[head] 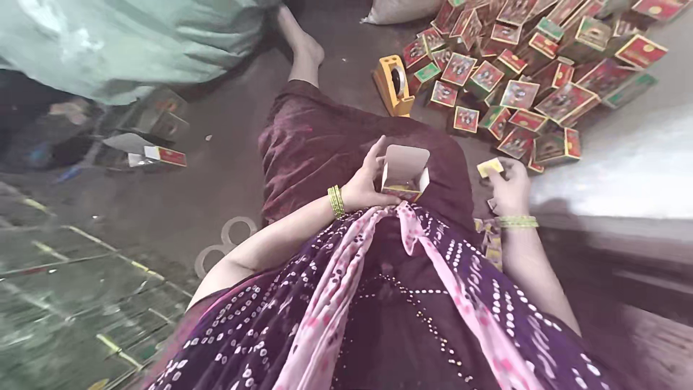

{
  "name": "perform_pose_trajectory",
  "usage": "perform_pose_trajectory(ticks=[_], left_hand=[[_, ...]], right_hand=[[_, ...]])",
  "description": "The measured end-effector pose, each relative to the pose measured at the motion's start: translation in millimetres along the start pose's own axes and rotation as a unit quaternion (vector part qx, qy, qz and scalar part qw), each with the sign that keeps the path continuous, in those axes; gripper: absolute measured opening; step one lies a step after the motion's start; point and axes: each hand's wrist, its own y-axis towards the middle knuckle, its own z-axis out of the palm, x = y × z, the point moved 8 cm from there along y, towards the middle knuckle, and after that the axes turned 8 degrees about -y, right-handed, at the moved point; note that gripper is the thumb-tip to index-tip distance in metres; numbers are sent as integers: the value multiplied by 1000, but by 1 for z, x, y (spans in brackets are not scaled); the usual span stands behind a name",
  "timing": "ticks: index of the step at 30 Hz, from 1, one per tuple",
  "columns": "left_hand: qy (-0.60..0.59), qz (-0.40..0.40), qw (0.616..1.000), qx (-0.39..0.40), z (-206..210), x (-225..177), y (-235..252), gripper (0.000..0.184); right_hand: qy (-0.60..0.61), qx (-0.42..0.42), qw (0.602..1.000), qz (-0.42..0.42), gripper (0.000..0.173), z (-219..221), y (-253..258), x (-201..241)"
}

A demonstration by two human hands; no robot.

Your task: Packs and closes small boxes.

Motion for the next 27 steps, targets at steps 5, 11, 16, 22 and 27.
perform_pose_trajectory(ticks=[5, 11, 16, 22, 27], left_hand=[[10, -144, 989, -10, -2, 27, -5, 105], [54, -21, 997, -58, -17, 6, -8, 88], [114, -7, 982, -148, -42, 3, -8, 77], [111, -17, 985, -133, -48, 13, -6, 75], [117, 41, 979, -164, -49, 5, -11, 80]], right_hand=[[329, 83, 923, -183, 32, 1, -46, 144], [196, 86, 916, -340, 28, 35, -101, 231], [103, 77, 918, -375, 25, 73, -115, 252], [-95, 39, 874, -475, 16, 87, -128, 262], [-175, 46, 816, -549, 22, 78, -117, 262]])
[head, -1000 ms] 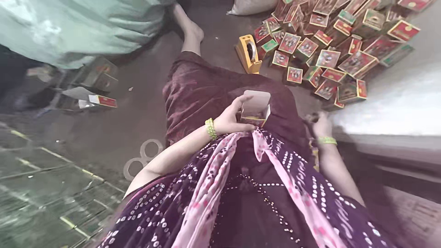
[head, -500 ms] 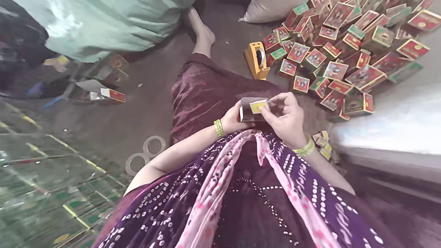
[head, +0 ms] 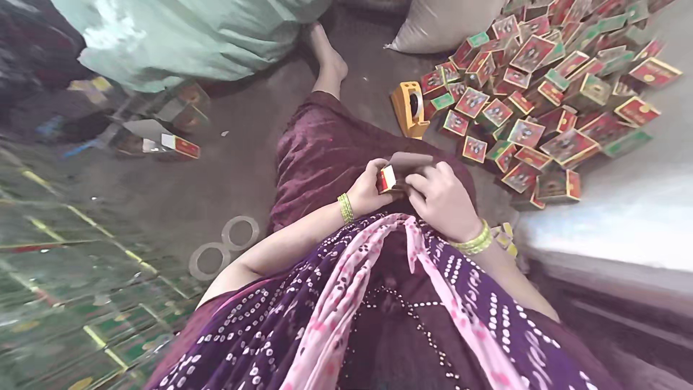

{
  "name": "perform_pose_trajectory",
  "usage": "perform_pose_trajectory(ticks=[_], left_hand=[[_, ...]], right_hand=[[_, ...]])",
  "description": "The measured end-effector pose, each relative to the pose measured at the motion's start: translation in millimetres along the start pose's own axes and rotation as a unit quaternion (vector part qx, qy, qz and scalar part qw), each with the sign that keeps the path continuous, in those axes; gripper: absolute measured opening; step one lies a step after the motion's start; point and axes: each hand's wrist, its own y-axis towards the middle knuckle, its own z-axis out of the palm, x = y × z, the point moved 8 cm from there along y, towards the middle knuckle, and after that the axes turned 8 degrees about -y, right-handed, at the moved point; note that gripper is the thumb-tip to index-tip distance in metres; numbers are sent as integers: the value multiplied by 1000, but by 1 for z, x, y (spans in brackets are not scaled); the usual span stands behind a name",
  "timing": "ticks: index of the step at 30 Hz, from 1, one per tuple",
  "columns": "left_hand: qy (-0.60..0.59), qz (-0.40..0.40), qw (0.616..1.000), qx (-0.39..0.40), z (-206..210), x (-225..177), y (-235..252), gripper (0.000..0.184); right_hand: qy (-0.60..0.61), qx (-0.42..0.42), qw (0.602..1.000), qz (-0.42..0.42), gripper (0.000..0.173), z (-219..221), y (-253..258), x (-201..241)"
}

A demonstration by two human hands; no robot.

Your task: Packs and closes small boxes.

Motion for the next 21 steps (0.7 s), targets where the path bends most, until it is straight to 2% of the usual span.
perform_pose_trajectory(ticks=[3, 5, 8, 10, 13, 15, 16, 17, 19, 20, 21], left_hand=[[71, 82, 994, -1, -2, -12, -7, 84], [100, 139, 985, 12, -1, -23, -10, 67], [80, 160, 983, 31, 1, -29, -11, 52], [6, 171, 985, 16, -3, -28, -11, 48], [-71, 195, 978, 1, -7, -27, -10, 49], [-82, 200, 976, 13, -5, -27, -11, 49], [-82, 204, 975, 26, -3, -28, -12, 48], [-82, 208, 974, 43, 0, -28, -13, 48], [-76, 213, 972, 69, 5, -28, -16, 45], [-73, 213, 971, 76, 6, -27, -18, 45], [-74, 212, 971, 80, 7, -26, -18, 45]], right_hand=[[36, -2, 999, -14, 28, -3, 0, -12], [79, -14, 997, -10, 29, -6, -1, -19], [209, -62, 975, 49, 26, -5, -7, -34], [350, -105, 917, 160, 17, 6, -15, -52], [581, -79, 746, 315, 34, 41, -22, -62], [699, -10, 635, 329, 34, 61, -23, -46], [735, 30, 597, 321, 36, 68, -21, -35], [755, 66, 571, 316, 36, 73, -20, -25], [756, 123, 552, 329, 29, 79, -18, -13], [746, 134, 559, 336, 29, 80, -19, -13], [727, 127, 584, 338, 31, 78, -19, -18]])
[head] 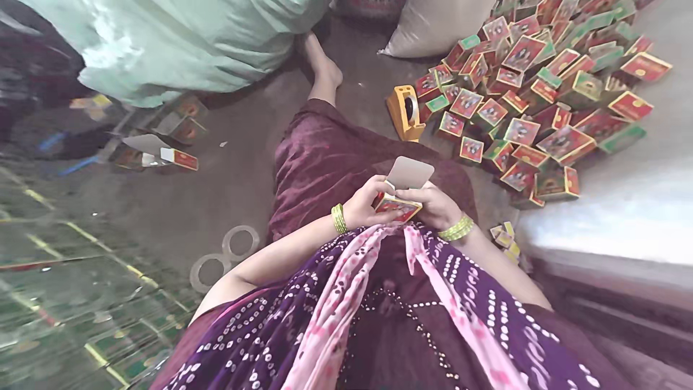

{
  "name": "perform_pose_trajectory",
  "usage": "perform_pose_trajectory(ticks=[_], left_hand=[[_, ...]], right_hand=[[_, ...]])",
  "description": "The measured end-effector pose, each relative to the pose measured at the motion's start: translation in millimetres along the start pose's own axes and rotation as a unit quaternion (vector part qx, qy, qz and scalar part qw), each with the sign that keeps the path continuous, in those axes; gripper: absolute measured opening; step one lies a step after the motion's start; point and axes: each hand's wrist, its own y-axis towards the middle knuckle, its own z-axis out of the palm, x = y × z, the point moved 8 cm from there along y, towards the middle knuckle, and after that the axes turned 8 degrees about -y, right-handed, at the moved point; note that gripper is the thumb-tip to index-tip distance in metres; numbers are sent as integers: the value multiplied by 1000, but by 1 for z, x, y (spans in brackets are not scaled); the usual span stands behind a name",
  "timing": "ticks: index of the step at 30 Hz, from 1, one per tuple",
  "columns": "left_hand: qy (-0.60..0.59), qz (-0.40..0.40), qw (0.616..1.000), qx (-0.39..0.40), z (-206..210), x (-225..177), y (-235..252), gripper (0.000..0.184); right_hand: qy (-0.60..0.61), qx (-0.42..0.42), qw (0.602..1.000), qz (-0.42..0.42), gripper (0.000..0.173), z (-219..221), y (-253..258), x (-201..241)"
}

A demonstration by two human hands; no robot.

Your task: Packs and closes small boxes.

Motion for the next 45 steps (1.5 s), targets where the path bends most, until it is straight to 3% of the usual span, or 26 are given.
perform_pose_trajectory(ticks=[3, 5, 8, 10, 12, 14, 18, 22, 27, 30, 33, 41, 45], left_hand=[[-22, -20, 999, -19, -3, 2, 3, 50], [-61, -34, 996, -62, -8, 4, 5, 62], [-99, -55, 989, -90, -12, 7, 4, 80], [-100, -58, 989, -89, -12, 9, 3, 86], [-104, -61, 990, -80, -11, 8, 2, 88], [-111, -59, 990, -68, -8, 8, 2, 87], [-124, -65, 989, -51, -4, 7, 2, 88], [-119, -52, 991, -37, -4, 7, 1, 85], [-109, -76, 991, -12, 0, 11, 0, 74], [-86, -37, 996, 9, 1, 8, 4, 57], [-60, -31, 998, 5, 0, 7, 7, 51], [-105, -84, 990, 34, 5, 15, 4, 68], [-105, -81, 990, 42, 6, 18, 4, 60]], right_hand=[[-164, -87, 970, -159, 37, -15, -9, 29], [-258, -81, 921, -282, 23, -15, -19, 46], [-328, -57, 878, -344, 15, -5, -29, 56], [-384, -67, 855, -343, 10, 0, -32, 59], [-432, -72, 836, -330, 23, 2, -33, 63], [-459, -71, 825, -322, 25, 3, -33, 68], [-429, -48, 845, -316, 16, -4, -32, 74], [-456, -22, 832, -315, 12, 1, -34, 74], [-570, 12, 738, -361, 18, 17, -40, 72], [-606, 20, 687, -401, 20, 21, -44, 73], [-597, 1, 692, -406, 21, 13, -41, 72], [-589, -11, 711, -384, 28, 1, -39, 65], [-585, 8, 722, -370, 27, 1, -38, 65]])
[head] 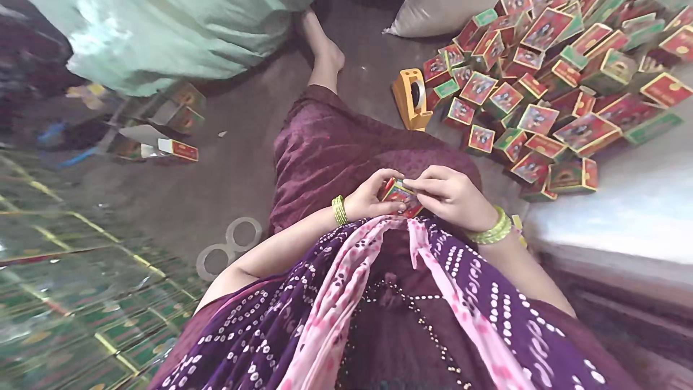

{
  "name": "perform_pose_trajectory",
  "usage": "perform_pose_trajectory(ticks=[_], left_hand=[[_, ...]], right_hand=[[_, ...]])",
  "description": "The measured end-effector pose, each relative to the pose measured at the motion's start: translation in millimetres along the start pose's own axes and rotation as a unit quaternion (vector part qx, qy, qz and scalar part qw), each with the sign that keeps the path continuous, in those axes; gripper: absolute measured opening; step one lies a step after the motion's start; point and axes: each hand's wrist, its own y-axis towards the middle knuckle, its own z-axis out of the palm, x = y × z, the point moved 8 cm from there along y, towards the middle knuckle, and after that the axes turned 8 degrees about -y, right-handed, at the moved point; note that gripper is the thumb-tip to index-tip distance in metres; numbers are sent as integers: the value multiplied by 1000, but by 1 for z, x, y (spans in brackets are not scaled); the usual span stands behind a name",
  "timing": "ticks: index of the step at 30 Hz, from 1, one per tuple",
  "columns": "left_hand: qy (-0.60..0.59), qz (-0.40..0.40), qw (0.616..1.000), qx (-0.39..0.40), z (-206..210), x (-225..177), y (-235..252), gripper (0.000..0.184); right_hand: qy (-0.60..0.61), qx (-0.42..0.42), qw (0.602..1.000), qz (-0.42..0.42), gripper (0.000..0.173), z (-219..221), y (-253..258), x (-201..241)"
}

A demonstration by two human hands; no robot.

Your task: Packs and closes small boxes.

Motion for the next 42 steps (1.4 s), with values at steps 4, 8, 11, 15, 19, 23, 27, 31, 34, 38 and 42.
perform_pose_trajectory(ticks=[4, 8, 11, 15, 19, 23, 27, 31, 34, 38, 42], left_hand=[[-12, -21, 1000, -2, 1, 4, -2, 57], [-19, -25, 999, 5, 5, 5, -3, 52], [0, -41, 999, 12, 6, 4, -1, 53], [6, -64, 998, 25, 9, 2, 1, 76], [-6, -56, 998, 29, 7, 4, 1, 88], [-18, -73, 997, 28, 7, 4, 0, 96], [-24, -96, 995, 28, 7, 7, -1, 104], [-16, -83, 996, 5, 5, 4, 0, 92], [-24, -67, 997, -39, -3, 2, -1, 75], [0, -50, 995, -86, -12, 2, -5, 57], [-14, -39, 995, -90, -12, 1, -2, 42]], right_hand=[[18, 19, 1000, 3, 29, 3, -1, 0], [-11, 18, 1000, -16, 28, 5, -5, 7], [5, 6, 1000, 8, 23, 4, -8, 0], [125, -29, 986, 105, 21, 1, -10, -19], [151, -10, 984, 92, 16, 4, -5, -16], [135, 31, 988, 69, 15, 2, 0, -16], [115, 68, 990, 51, 13, 5, 3, -13], [140, 76, 985, 61, 21, 6, 3, -14], [190, -6, 974, 124, 28, 6, -7, -21], [109, -31, 989, 94, 38, 22, -21, -5], [192, -25, 972, 133, 54, 24, -22, -16]])
